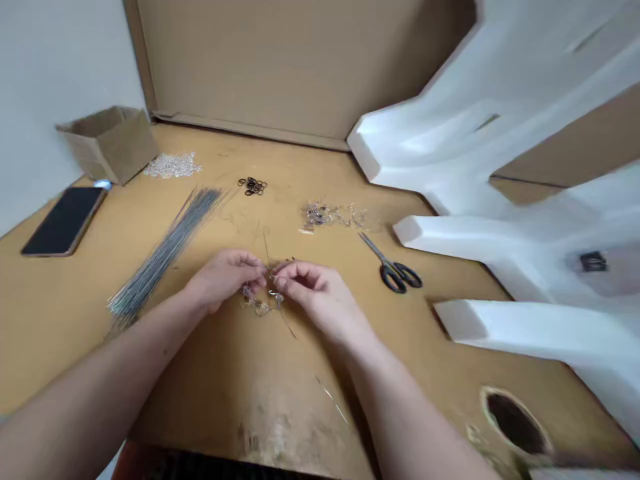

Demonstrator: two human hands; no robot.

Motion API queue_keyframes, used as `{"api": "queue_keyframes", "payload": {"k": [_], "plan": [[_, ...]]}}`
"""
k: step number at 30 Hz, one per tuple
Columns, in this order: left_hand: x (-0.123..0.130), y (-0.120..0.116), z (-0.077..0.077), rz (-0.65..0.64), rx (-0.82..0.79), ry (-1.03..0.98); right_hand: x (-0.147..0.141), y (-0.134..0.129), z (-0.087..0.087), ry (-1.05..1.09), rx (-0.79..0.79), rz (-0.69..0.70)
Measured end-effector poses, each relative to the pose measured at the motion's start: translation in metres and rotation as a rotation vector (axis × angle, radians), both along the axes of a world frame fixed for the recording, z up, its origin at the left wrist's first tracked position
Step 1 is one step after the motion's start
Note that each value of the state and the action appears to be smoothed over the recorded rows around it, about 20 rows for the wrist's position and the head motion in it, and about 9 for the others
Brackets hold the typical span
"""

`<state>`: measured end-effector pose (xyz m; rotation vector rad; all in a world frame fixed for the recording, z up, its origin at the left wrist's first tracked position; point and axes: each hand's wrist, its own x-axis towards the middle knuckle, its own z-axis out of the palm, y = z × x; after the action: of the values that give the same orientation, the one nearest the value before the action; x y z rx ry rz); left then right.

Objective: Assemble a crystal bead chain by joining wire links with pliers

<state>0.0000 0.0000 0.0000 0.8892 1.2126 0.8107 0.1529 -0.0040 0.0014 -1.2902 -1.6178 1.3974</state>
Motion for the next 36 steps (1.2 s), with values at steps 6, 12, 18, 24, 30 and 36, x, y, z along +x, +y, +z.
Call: {"api": "queue_keyframes", "payload": {"k": [6,12,18,24,30,36], "plan": [[0.002,0.001,0.001,-0.013,-0.019,-0.016,-0.001,-0.002,0.006,-0.099,0.176,-0.148],[0.002,0.001,-0.002,-0.017,-0.027,-0.037,-0.005,-0.004,0.002,-0.293,0.344,-0.131],[0.003,0.0,-0.004,-0.037,-0.007,-0.009,-0.007,-0.006,-0.003,-0.455,0.484,-0.156],[0.006,-0.002,-0.004,-0.07,0.022,-0.006,-0.009,-0.01,-0.006,-0.597,0.578,-0.17],[0.007,-0.003,-0.003,-0.084,0.038,0.026,-0.011,-0.014,-0.007,-0.739,0.671,-0.155],[0.007,-0.006,-0.007,-0.151,0.129,0.087,-0.013,-0.015,-0.006,-0.884,0.727,-0.113]]}}
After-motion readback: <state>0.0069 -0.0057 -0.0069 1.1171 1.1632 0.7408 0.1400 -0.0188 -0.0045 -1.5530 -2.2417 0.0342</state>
